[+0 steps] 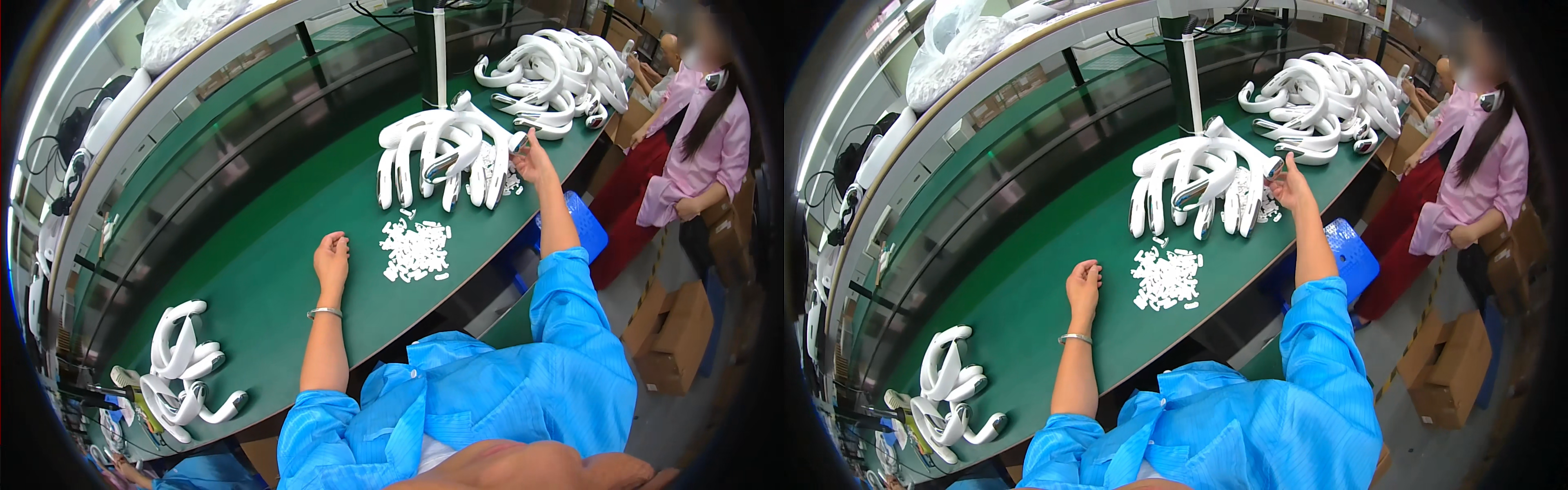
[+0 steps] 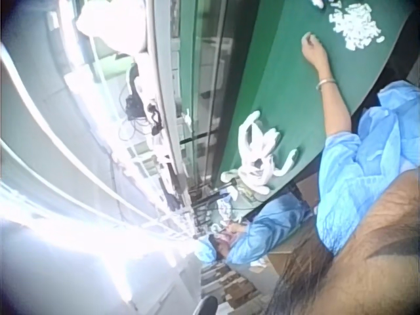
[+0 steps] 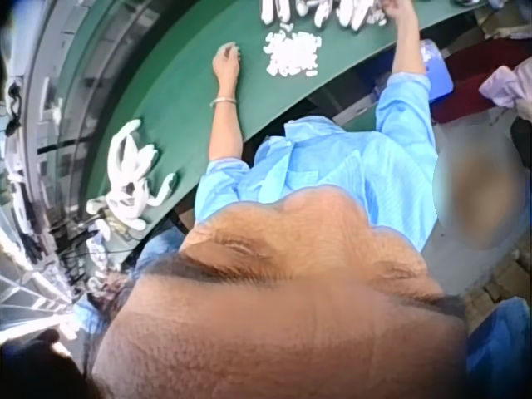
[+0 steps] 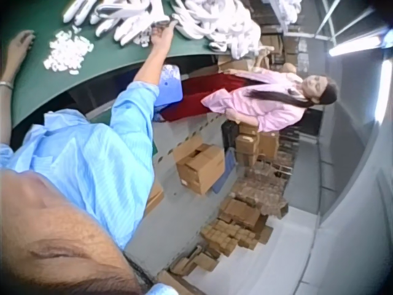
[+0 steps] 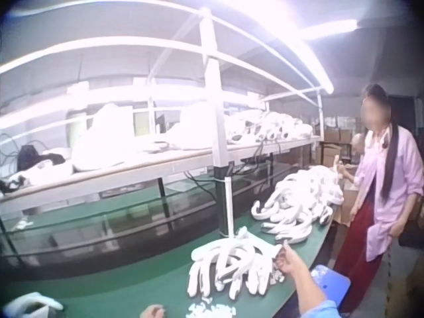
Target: The recorder is assembling white plastic neck massagers at a factory workbench, attaching small white components.
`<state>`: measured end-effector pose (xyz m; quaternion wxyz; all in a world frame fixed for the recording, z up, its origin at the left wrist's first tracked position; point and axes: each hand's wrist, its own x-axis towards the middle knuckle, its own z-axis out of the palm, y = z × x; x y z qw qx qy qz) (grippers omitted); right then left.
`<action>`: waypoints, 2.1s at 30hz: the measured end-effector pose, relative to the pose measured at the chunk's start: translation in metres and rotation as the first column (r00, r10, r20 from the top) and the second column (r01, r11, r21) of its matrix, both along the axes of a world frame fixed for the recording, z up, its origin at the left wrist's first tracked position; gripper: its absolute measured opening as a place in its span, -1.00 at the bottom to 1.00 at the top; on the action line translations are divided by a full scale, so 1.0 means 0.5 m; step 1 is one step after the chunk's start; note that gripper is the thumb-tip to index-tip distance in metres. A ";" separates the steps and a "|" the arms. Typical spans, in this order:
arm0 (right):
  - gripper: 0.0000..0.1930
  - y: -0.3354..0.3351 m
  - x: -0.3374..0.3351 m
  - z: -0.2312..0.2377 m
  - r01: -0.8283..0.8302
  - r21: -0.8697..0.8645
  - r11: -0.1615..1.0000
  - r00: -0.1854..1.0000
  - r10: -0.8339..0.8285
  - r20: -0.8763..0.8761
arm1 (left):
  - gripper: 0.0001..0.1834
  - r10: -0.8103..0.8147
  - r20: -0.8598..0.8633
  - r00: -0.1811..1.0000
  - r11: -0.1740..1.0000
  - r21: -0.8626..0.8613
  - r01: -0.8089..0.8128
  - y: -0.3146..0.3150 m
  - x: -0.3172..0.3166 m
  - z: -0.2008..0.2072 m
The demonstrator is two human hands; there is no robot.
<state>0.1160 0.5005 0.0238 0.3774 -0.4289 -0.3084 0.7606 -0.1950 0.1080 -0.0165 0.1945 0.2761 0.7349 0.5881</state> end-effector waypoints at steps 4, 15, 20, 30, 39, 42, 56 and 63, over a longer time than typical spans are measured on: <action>-0.22 -0.055 0.019 0.017 0.131 0.073 0.989 0.989 -0.135 0.057 | -0.79 -0.013 0.004 1.000 1.000 0.028 0.013 0.001 -0.004 -0.008; -0.69 -0.391 0.049 -0.078 0.371 0.617 0.694 0.892 -0.451 -0.030 | -0.79 0.005 -0.079 0.997 1.000 0.004 -0.005 0.004 -0.010 -0.021; -0.79 -0.469 0.015 -0.040 0.236 0.752 0.615 0.949 -0.313 -0.042 | -0.78 -0.027 -0.109 0.994 0.999 0.035 0.031 0.000 -0.015 -0.032; -0.97 -0.616 -0.037 0.008 -0.323 0.940 -0.114 0.932 -0.211 0.294 | -0.75 -0.106 0.016 0.994 0.990 0.092 0.104 -0.030 0.001 -0.019; -0.73 -0.528 -0.086 -0.027 -0.556 0.825 -0.098 0.777 -0.415 0.474 | -0.68 -0.099 0.090 0.991 0.995 -0.016 0.101 -0.274 0.077 0.060; -0.74 -0.488 -0.119 -0.069 -0.654 0.739 -0.163 0.715 -0.452 0.533 | -0.69 0.028 0.078 0.997 0.999 -0.038 -0.026 -0.369 0.100 0.070; -0.81 -0.446 -0.112 -0.110 -0.689 0.704 -0.172 0.709 -0.359 0.606 | -0.70 0.359 -0.926 0.118 0.046 -0.109 -0.993 -0.805 -0.165 0.223; -0.77 -0.438 -0.104 -0.123 -0.683 0.708 -0.178 0.720 -0.331 0.610 | -0.53 0.460 -0.883 0.098 -0.240 -0.230 -0.943 -0.855 -0.362 0.276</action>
